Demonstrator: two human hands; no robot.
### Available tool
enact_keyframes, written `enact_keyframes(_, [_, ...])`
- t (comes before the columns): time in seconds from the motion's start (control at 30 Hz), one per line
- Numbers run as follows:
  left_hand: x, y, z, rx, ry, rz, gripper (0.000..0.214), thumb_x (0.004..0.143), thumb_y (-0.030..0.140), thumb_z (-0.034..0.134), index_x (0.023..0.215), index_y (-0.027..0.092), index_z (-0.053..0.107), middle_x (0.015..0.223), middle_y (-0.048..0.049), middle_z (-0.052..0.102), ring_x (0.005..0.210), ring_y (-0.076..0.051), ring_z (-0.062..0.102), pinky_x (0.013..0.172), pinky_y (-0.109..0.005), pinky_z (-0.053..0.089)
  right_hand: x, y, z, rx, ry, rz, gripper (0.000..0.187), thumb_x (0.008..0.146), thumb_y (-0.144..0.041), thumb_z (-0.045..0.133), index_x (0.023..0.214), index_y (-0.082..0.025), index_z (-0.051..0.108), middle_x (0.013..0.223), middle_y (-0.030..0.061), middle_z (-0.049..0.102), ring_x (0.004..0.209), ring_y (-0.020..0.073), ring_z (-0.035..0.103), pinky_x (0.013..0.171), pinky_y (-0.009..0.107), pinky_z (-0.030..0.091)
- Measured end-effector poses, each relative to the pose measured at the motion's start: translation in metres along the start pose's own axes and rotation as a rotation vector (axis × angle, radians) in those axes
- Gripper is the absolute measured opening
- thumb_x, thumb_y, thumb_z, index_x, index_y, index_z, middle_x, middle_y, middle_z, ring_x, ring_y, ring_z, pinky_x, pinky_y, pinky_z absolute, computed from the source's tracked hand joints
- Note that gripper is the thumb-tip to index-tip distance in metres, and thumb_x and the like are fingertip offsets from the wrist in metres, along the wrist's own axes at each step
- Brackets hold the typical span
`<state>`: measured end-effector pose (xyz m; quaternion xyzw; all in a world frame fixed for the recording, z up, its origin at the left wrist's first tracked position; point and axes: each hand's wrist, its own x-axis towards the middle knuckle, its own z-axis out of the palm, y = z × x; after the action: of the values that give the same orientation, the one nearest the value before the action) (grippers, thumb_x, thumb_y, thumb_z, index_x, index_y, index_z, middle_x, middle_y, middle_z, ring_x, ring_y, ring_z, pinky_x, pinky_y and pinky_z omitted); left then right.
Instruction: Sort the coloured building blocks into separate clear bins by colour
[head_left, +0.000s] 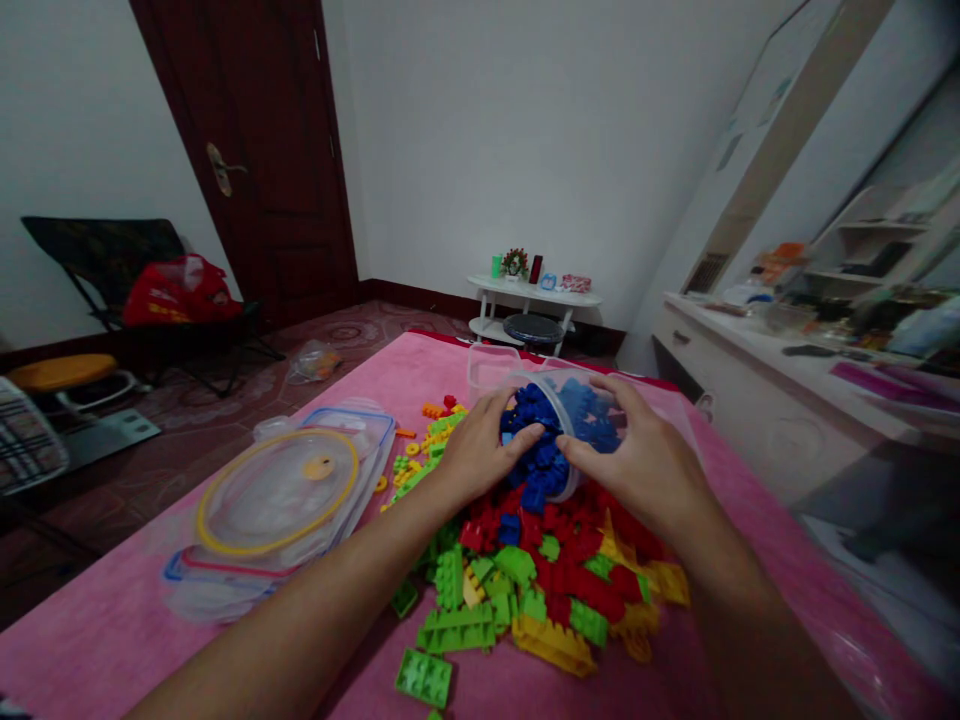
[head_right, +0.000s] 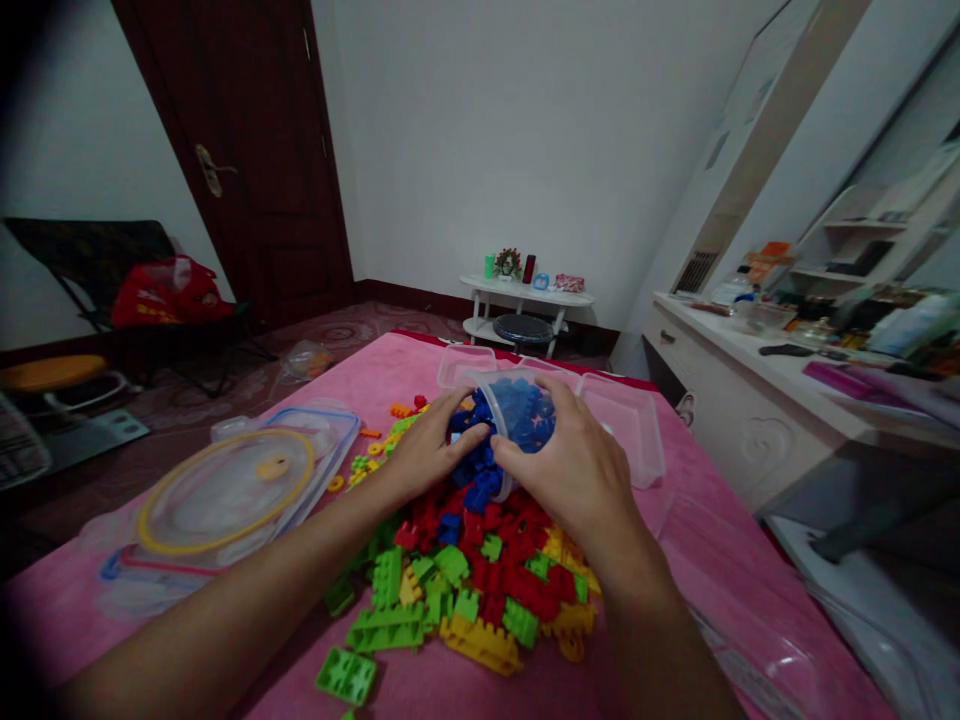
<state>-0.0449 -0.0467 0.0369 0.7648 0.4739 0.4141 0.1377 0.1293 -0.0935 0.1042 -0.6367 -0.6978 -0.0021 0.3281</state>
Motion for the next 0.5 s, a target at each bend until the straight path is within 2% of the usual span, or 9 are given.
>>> enact_keyframes(0.13, [0.001,-0.002,0.002,-0.032,0.017,-0.012,0.052,0.087,0.054,0.043,0.126,0.019,0.051,0.127,-0.0091,0.055,0.116,-0.022,0.052,0.100,-0.037,0.039,-0.002,-0.003,-0.004,-0.103,0.072,-0.037,0.073,0.063,-0.052,0.066,0.128,-0.026,0.048,0.111,0.0097,0.064,0.091,0.0303,0.063,0.074,0.043,0.049])
enact_keyframes(0.27, [0.005,-0.005,0.003,-0.115,0.089,-0.057,0.043,0.093,0.046,0.033,0.112,0.017,0.058,0.114,-0.0081,0.062,0.108,-0.019,0.055,0.095,-0.034,0.041,-0.008,-0.017,-0.002,-0.165,0.121,-0.155,0.073,0.061,-0.048,0.066,0.129,-0.024,0.048,0.117,0.0104,0.061,0.100,0.0321,0.059,0.080,0.044,0.047])
enact_keyframes(0.5, [0.005,-0.004,0.001,-0.131,0.118,-0.109,0.041,0.093,0.048,0.033,0.102,0.019,0.060,0.103,-0.0048,0.065,0.097,-0.018,0.058,0.087,-0.030,0.043,-0.010,-0.018,-0.004,-0.198,0.164,-0.169,0.072,0.062,-0.047,0.065,0.128,-0.023,0.049,0.116,0.0114,0.060,0.101,0.0328,0.057,0.080,0.045,0.046])
